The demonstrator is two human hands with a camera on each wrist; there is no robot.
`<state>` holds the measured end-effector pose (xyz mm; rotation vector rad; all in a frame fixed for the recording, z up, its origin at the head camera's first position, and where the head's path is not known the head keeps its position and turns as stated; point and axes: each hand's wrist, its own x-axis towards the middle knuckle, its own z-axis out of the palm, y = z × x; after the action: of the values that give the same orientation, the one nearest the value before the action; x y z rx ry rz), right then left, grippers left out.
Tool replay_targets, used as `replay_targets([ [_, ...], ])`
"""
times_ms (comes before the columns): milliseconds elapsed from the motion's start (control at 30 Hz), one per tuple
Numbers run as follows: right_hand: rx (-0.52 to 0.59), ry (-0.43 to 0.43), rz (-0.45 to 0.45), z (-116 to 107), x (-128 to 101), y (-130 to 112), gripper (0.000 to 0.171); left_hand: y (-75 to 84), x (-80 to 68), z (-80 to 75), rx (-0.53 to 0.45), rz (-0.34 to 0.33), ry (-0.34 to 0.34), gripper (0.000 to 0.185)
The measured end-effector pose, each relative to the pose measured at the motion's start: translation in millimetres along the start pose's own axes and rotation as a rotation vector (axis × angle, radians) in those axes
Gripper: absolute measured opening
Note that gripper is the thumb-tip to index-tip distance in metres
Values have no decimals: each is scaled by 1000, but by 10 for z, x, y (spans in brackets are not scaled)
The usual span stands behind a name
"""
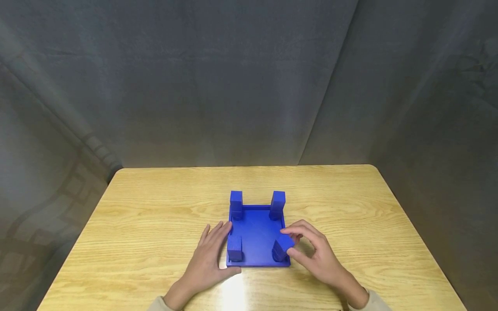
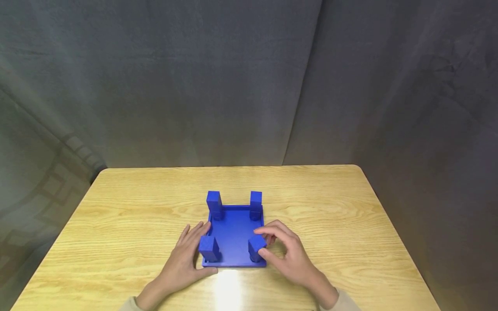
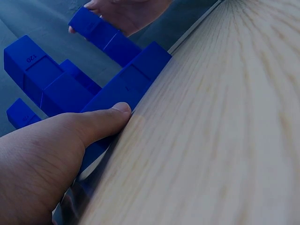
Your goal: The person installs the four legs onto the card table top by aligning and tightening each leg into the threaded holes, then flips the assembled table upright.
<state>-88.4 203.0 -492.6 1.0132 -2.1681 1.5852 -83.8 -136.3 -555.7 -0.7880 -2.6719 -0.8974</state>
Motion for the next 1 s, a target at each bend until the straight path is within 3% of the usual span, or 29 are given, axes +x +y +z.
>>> replay_targets([
  [367, 31, 37, 108, 16, -53, 18, 55, -9, -5, 4, 8, 7, 5, 119],
  [567, -1, 17, 77, 27, -37, 12, 66, -6, -3, 0, 7, 8, 7, 119],
  [667, 4, 1, 67, 24, -34, 1, 63, -8, -1, 2, 13, 12, 9, 119],
  [900, 28, -14, -63, 0, -5, 37, 58, -6, 0, 2, 10, 8, 6, 119],
  [1000, 19, 0, -50, 5, -4, 36, 55, -5, -1, 2, 12, 4, 3, 119],
])
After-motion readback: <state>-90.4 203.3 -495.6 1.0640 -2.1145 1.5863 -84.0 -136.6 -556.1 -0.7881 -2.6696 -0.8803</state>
